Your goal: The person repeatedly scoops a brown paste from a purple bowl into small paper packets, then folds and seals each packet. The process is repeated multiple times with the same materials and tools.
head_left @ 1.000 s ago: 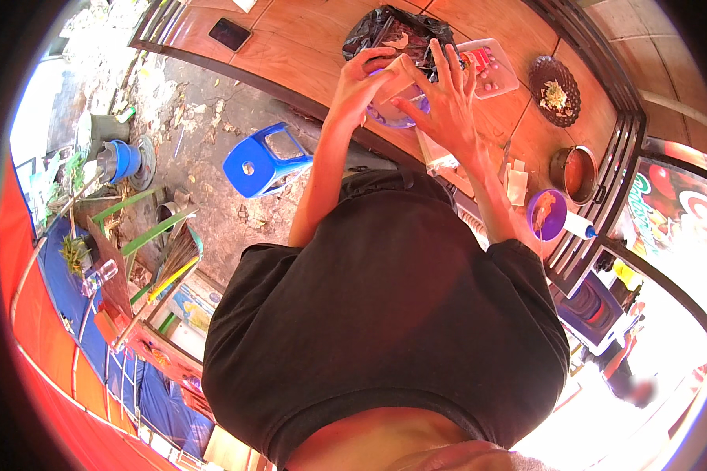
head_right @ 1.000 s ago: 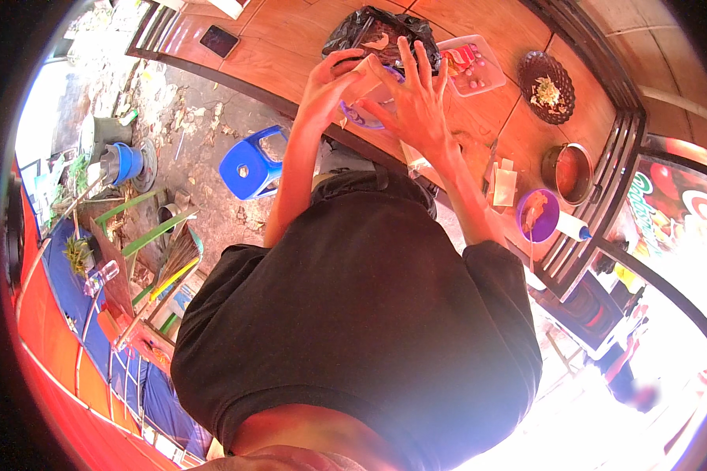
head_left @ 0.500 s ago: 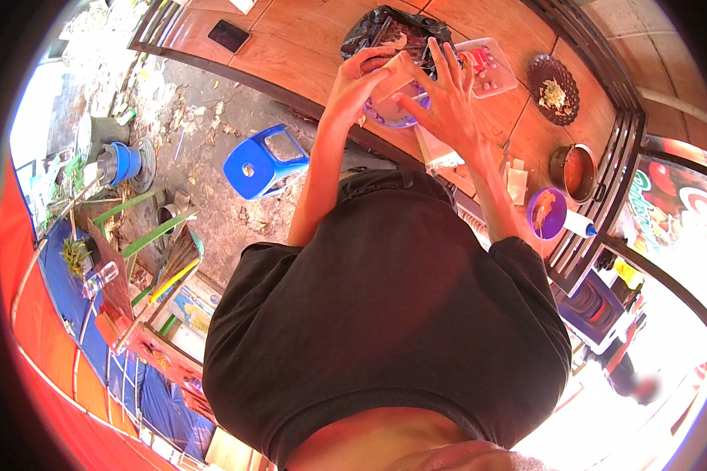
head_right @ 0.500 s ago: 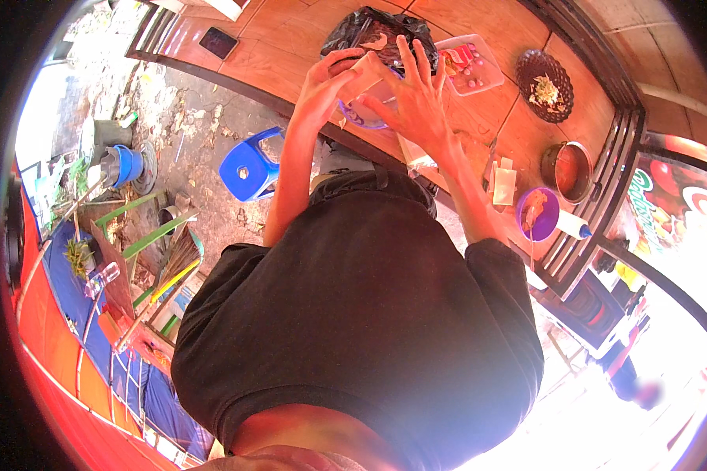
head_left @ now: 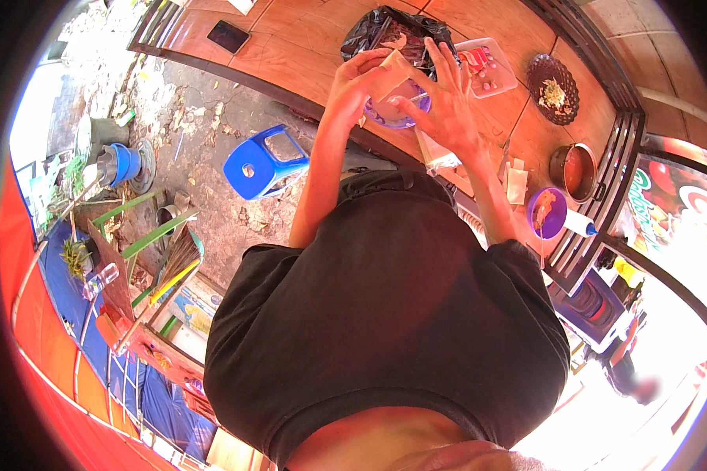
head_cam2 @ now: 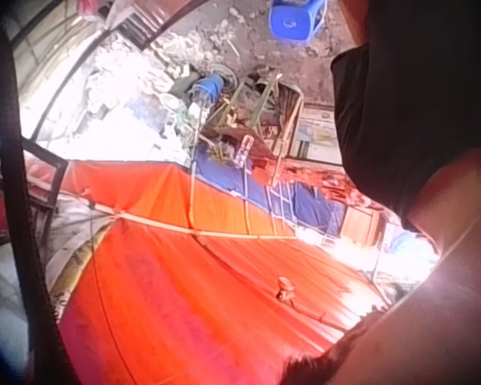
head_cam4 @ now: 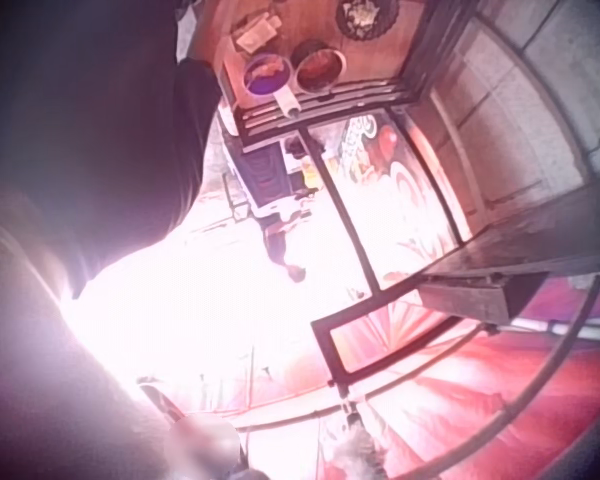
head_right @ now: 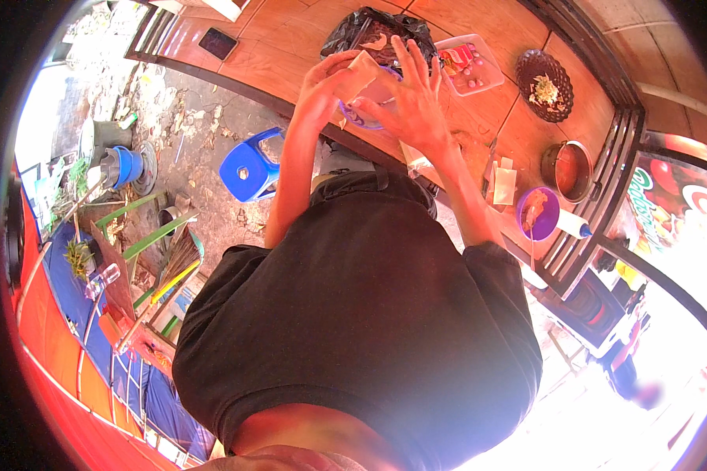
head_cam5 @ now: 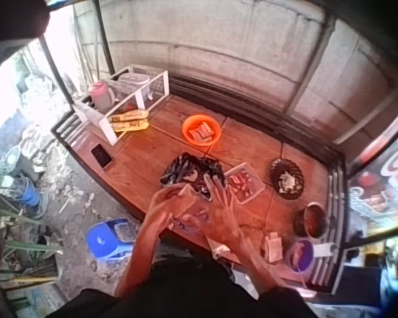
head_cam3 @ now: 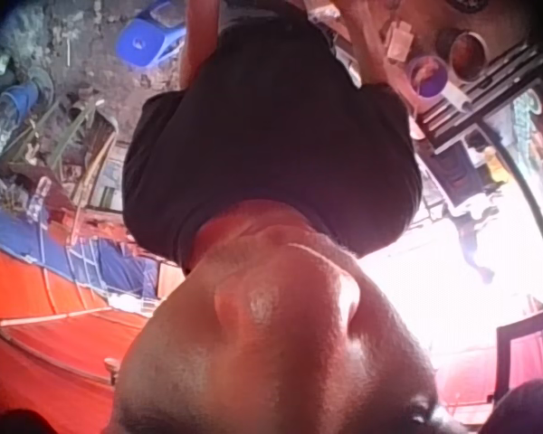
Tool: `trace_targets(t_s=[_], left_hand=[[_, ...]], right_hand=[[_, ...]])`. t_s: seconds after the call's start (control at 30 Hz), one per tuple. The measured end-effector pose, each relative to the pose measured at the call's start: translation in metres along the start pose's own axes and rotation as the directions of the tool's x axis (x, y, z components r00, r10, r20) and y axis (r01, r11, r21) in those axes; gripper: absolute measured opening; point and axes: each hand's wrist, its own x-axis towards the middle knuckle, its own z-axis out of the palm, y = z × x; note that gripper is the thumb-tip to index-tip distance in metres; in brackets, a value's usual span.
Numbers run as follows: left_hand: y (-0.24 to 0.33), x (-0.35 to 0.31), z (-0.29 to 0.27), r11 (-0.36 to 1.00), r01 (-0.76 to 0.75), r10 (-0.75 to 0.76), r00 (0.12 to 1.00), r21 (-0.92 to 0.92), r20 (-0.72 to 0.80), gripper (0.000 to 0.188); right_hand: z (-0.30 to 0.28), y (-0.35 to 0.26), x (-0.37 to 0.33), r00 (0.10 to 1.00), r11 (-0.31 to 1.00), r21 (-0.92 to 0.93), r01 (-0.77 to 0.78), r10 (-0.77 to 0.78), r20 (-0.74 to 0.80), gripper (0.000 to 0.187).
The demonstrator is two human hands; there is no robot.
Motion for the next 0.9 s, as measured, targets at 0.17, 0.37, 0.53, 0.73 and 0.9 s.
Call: trace_targets(t_s=[0.17, 0.37, 0.53, 0.73, 0.9], left_hand=[[0.000, -0.003, 0.002, 0.995, -0.008, 0.005, 1.000, 0.099, 0.027, 0.041], [0.001, -0.003, 0.001, 0.993, 0.013, -0.014, 1.000, 0.116, 0.010, 0.042], [-0.003, 0.000, 0.000, 0.994, -0.023, 0.023, 1.000, 0.105, 0.006, 0.038], [-0.005, 0.000, -0.008, 0.992, 0.084, -0.094, 0.991, -0.095, -0.099, 0.035], [-0.001, 0.000, -0.005, 0.996, 0.035, -0.040, 0.997, -0.078, -0.063, 0.034]], right_hand=[[0.004, -0.004, 0.007, 1.000, 0.998, -0.069, -0.002, 0.001, -0.017, 0.064], [0.000, 0.002, 0.004, 1.000, 0.997, -0.070, 0.024, -0.024, 0.003, 0.064], [0.000, 0.001, 0.004, 1.000, 0.998, -0.068, -0.016, 0.015, -0.011, 0.058], [-0.007, 0.008, 0.000, 0.999, 0.999, -0.008, 0.052, -0.052, 0.006, 0.052], [0.004, 0.018, -0.002, 0.985, 0.981, 0.138, -0.139, 0.152, -0.087, 0.037]])
